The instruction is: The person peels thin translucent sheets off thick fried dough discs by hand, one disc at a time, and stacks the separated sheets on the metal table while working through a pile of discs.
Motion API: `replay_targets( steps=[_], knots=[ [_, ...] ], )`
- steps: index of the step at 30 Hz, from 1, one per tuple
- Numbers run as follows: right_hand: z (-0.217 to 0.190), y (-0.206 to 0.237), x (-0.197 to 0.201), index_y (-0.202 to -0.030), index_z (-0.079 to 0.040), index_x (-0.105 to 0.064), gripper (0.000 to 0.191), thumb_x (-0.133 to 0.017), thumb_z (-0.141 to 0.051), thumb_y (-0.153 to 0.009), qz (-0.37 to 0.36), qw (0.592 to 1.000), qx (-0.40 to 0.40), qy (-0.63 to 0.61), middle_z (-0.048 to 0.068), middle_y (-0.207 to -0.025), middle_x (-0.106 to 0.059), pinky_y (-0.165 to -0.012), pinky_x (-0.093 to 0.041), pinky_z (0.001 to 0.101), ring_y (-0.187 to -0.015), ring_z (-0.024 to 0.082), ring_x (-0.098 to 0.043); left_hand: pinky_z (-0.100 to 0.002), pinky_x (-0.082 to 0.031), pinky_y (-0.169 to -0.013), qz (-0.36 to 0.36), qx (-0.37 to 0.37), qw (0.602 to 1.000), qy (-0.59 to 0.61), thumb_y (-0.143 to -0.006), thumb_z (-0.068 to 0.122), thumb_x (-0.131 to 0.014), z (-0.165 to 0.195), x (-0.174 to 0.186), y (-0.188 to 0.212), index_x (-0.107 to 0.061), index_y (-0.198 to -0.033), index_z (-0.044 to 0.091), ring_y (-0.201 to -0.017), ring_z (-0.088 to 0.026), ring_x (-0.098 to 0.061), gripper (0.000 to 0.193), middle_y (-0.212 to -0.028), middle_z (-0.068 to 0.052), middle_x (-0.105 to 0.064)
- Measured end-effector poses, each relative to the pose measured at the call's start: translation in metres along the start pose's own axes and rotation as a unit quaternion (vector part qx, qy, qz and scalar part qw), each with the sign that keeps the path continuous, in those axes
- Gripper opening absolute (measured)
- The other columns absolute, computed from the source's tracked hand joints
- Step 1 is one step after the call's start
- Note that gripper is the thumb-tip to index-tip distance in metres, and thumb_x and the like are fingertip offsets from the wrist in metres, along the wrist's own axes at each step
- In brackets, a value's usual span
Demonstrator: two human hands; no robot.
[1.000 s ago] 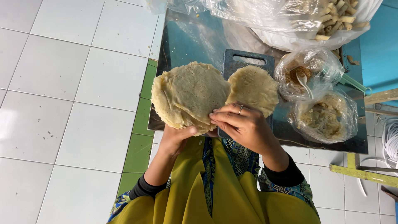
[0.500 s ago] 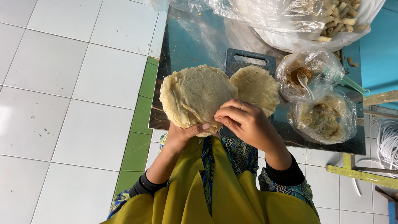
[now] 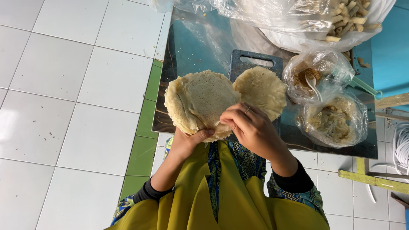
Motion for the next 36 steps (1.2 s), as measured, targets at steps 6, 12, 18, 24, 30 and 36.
replay_targets(
  steps=[6, 12, 18, 24, 30, 36],
  knots=[
    [0.012, 0.011, 0.007, -0.109, -0.002, -0.053, 0.017, -0.065, 0.005, -0.099, 0.045, 0.997, -0.050, -0.026, 0.012, -0.100, -0.064, -0.080, -0.055, 0.0398, -0.093, 0.031, -0.068, -0.033, -0.057, -0.093, -0.052, -0.005, 0.998, -0.034, -0.080, 0.006, -0.084, 0.011, -0.021, 0.013, -0.058, -0.129, -0.002, -0.108, -0.017, -0.066, 0.056, -0.119, -0.009, -0.069],
    [-0.005, 0.021, 0.005, -0.124, -0.002, -0.053, 0.032, -0.064, 0.003, -0.094, 0.011, 0.998, 0.038, -0.056, 0.014, -0.110, -0.061, -0.083, -0.056, 0.0395, -0.095, 0.031, -0.067, -0.035, -0.057, -0.094, -0.105, 0.049, 0.992, 0.041, -0.075, 0.003, -0.082, 0.008, -0.027, 0.022, -0.058, -0.132, -0.004, -0.106, -0.021, -0.068, 0.062, -0.117, -0.011, -0.071],
    [-0.031, 0.035, -0.002, -0.129, -0.005, -0.065, 0.060, -0.088, -0.031, -0.079, -0.146, 0.982, 0.114, -0.045, 0.004, -0.092, -0.058, -0.061, -0.053, 0.0356, -0.071, 0.019, -0.063, -0.035, -0.058, -0.090, -0.173, 0.094, 0.980, 0.005, -0.077, 0.002, -0.082, -0.001, -0.031, 0.046, -0.060, -0.130, -0.003, -0.103, -0.020, -0.070, 0.057, -0.112, -0.011, -0.073],
    [-0.022, 0.037, 0.009, -0.116, -0.007, -0.074, 0.028, -0.075, -0.006, -0.088, -0.105, 0.986, 0.034, -0.127, 0.000, -0.101, -0.066, -0.069, -0.063, 0.0234, -0.084, 0.009, -0.071, -0.035, -0.058, -0.090, -0.206, 0.119, 0.971, -0.018, -0.079, -0.001, -0.080, 0.000, -0.033, 0.055, -0.053, -0.135, -0.002, -0.103, -0.019, -0.069, 0.063, -0.114, -0.011, -0.071],
    [0.052, 0.036, 0.000, -0.104, 0.000, -0.073, 0.012, -0.076, -0.003, -0.093, 0.018, 0.944, -0.174, -0.280, 0.003, -0.093, -0.070, -0.071, -0.054, 0.0223, -0.083, 0.007, -0.064, -0.035, -0.053, -0.100, -0.204, 0.094, 0.974, -0.034, -0.077, 0.004, -0.082, 0.016, -0.028, 0.053, -0.046, -0.144, 0.000, -0.115, -0.019, -0.061, 0.076, -0.125, -0.010, -0.065],
    [0.053, 0.034, -0.010, -0.102, 0.000, -0.070, 0.016, -0.073, -0.015, -0.099, -0.006, 0.947, -0.192, -0.258, 0.004, -0.093, -0.066, -0.073, -0.049, 0.0249, -0.083, 0.011, -0.061, -0.035, -0.052, -0.102, -0.201, 0.107, 0.974, 0.004, -0.074, 0.006, -0.082, 0.020, -0.029, 0.050, -0.045, -0.143, 0.001, -0.118, -0.020, -0.061, 0.078, -0.127, -0.009, -0.065]
  ],
)
Point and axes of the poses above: each hand's wrist, its own y-axis away from the middle knuckle, its own x-axis out of the back of the hand, z = x × y, the point moved 9 cm from there along -y, towards the middle knuckle
